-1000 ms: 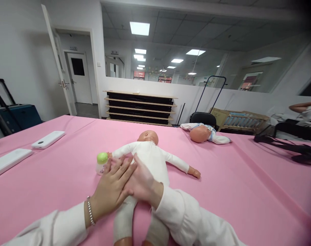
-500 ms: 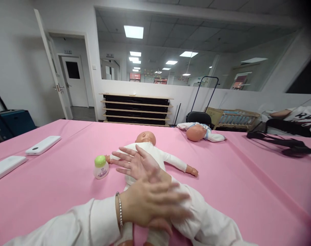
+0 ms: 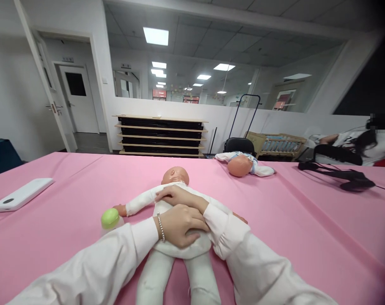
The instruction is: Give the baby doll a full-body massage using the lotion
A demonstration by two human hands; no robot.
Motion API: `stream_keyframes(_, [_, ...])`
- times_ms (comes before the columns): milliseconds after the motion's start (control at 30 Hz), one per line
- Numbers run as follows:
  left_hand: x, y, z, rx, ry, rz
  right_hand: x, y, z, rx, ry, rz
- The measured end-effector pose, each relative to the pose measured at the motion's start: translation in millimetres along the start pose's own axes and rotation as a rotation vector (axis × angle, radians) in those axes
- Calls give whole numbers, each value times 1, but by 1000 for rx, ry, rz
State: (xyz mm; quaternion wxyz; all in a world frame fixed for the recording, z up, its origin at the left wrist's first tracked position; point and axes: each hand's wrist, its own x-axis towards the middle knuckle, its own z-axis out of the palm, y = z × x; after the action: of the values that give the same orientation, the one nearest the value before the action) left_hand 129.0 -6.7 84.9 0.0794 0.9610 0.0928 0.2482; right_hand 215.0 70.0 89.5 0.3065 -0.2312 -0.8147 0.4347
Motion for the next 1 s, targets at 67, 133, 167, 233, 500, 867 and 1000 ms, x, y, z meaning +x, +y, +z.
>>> stream_keyframes(67, [-3,-6,7,-118,50,-115,0,11,-2,-183,33,-87])
stream_keyframes(133, [-10,-11,12,-207,85,-205,-6,17,-5,-360,66,-176])
stream_keyframes(167, [-14,-12,14,-231,102,-238,-11,19,-7,-410,82,-206])
stream_keyframes(233, [-22,-12,16,-230,155,-290,-24,22,-11,-423,103,-220])
stream_keyframes(500, [-44,2,17,102,355,-172,-67,26,-13,-388,231,-220])
stream_keyframes(867, [-30,8,11,-3,22,-124,-19,12,3,-605,-95,-253])
stream_keyframes(1000, [-44,4,13,33,281,-311,-42,29,-6,-395,291,-198])
